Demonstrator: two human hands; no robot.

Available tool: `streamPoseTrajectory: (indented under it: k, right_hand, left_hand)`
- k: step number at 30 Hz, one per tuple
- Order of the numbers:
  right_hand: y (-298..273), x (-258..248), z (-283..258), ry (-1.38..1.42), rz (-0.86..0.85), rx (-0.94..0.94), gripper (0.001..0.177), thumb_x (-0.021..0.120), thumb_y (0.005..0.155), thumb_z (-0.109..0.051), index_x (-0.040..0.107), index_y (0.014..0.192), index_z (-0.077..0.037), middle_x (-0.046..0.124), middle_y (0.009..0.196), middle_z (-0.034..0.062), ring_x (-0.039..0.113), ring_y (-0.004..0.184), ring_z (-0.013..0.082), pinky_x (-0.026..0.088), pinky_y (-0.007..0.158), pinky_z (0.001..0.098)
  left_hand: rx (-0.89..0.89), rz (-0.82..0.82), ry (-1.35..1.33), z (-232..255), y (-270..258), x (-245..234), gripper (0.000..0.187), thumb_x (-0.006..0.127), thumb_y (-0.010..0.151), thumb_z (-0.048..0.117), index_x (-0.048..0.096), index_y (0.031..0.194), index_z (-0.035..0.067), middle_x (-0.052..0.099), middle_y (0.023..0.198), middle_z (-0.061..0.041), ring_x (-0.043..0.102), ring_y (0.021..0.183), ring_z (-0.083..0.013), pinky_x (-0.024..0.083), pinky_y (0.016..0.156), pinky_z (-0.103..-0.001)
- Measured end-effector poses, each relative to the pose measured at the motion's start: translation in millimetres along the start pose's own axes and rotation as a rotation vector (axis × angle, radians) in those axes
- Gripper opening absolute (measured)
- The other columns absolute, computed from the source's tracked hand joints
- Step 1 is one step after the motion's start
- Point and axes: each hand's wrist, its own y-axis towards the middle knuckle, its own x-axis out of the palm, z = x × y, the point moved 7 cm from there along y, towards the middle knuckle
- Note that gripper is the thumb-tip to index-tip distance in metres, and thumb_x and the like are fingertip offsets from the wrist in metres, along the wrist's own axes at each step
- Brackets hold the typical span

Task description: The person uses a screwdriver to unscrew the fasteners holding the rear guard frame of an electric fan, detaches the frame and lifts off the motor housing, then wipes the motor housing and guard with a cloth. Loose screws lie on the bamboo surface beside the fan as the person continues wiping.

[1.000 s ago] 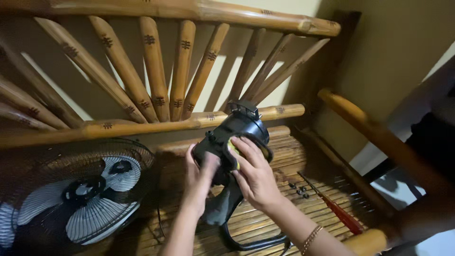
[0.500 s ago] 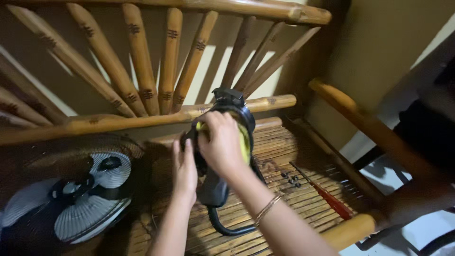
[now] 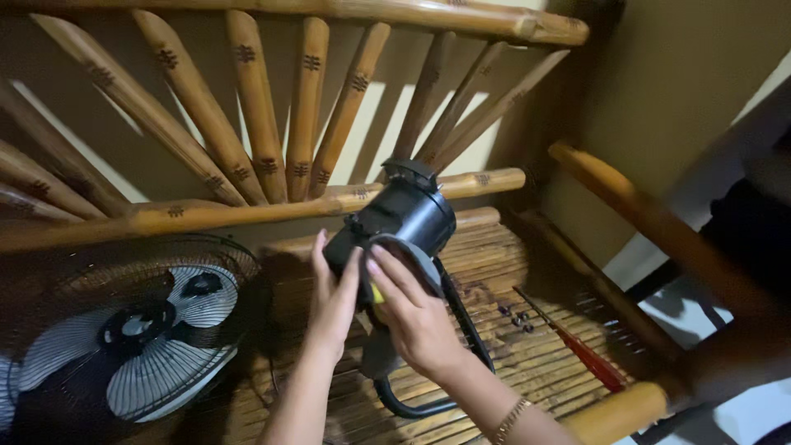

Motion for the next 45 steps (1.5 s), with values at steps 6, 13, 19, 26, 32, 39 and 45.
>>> streamPoseTrajectory:
  k: [6, 13, 19, 26, 32, 39, 45]
  right_hand:
    - [26.2, -29.2, 28.7, -0.218, 0.155, -0.028, 0.058, 0.056, 0.090, 0.005, 0.050, 0.147, -0.001, 0.049, 0.153, 0.0223, 0.051, 0.141, 0.0423, 0.044, 0.116, 0.0442]
    - [121.5, -0.2, 65.8, -0.249, -0.398, -0.062, 0.027, 0.054, 0.092, -0.009, 0.072, 0.111, -0.002, 0.071, 0.119, 0.0181, 0.069, 0.109, 0.0366, 0.055, 0.096, 0.0438]
    - [147.6, 19.3, 70.2, -0.078, -0.513, 0.046, 0.027, 0.059, 0.096, -0.022, 0.074, 0.107, -0.002, 0.073, 0.107, 0.0204, 0.069, 0.100, 0.0374, 0.054, 0.088, 0.0452]
    - [27.9, -11.3, 32.6, 0.187, 0.357, 0.223, 0.042, 0.042, 0.106, -0.017, 0.061, 0.141, -0.005, 0.053, 0.152, 0.0178, 0.050, 0.143, 0.0342, 0.035, 0.121, 0.0427]
    - [-28.0, 31.0, -5.5, 0.263, 0.325, 0.316, 0.057, 0.040, 0.102, -0.019, 0.043, 0.156, 0.000, 0.028, 0.170, 0.0192, 0.020, 0.160, 0.0373, 0.011, 0.129, 0.0460]
    - [-22.5, 25.4, 46.8, 0.223, 0.464, 0.410, 0.059, 0.029, 0.109, -0.025, 0.026, 0.163, -0.001, 0.018, 0.174, 0.0195, 0.011, 0.164, 0.0345, 0.006, 0.132, 0.0444]
    - [23.8, -4.6, 137.7, 0.262, 0.478, 0.599, 0.063, 0.033, 0.105, -0.030, 0.026, 0.162, -0.003, 0.026, 0.168, 0.0176, 0.021, 0.155, 0.0285, 0.013, 0.126, 0.0378]
  left_hand:
    - [-0.022, -0.046, -0.148, 5.6, 2.2, 8.6, 0.088, 0.068, 0.091, 0.040, 0.022, 0.160, 0.010, 0.049, 0.151, -0.014, 0.047, 0.137, -0.0215, 0.033, 0.115, -0.035]
    - [-0.152, -0.049, -0.117, 11.0, -0.7, 7.8, 0.093, 0.067, 0.087, 0.039, 0.016, 0.162, 0.019, 0.049, 0.150, -0.012, 0.049, 0.135, -0.0218, 0.036, 0.112, -0.034]
    - [-0.184, -0.043, -0.062, 8.9, 1.3, -2.0, 0.093, 0.065, 0.088, 0.045, 0.016, 0.162, 0.020, 0.044, 0.153, -0.009, 0.046, 0.138, -0.0203, 0.036, 0.110, -0.034]
    - [0.136, -0.053, 0.058, 7.8, -1.4, 8.2, 0.084, 0.064, 0.091, 0.057, 0.032, 0.148, 0.004, 0.056, 0.136, -0.018, 0.056, 0.125, -0.0245, 0.043, 0.107, -0.036]
    - [0.167, -0.034, 0.096, 14.3, -5.2, 9.8, 0.093, 0.070, 0.086, 0.058, 0.029, 0.147, 0.002, 0.054, 0.135, -0.019, 0.055, 0.124, -0.0261, 0.044, 0.104, -0.038]
    - [0.030, 0.061, 0.206, 20.0, -8.1, 15.9, 0.100, 0.082, 0.074, 0.050, 0.029, 0.145, 0.004, 0.060, 0.129, -0.019, 0.062, 0.117, -0.0251, 0.048, 0.101, -0.037]
    - [-0.020, -0.037, 0.165, 16.4, -2.7, 6.5, 0.105, 0.081, 0.074, 0.047, 0.019, 0.147, 0.004, 0.062, 0.129, -0.018, 0.062, 0.117, -0.0245, 0.047, 0.102, -0.036]
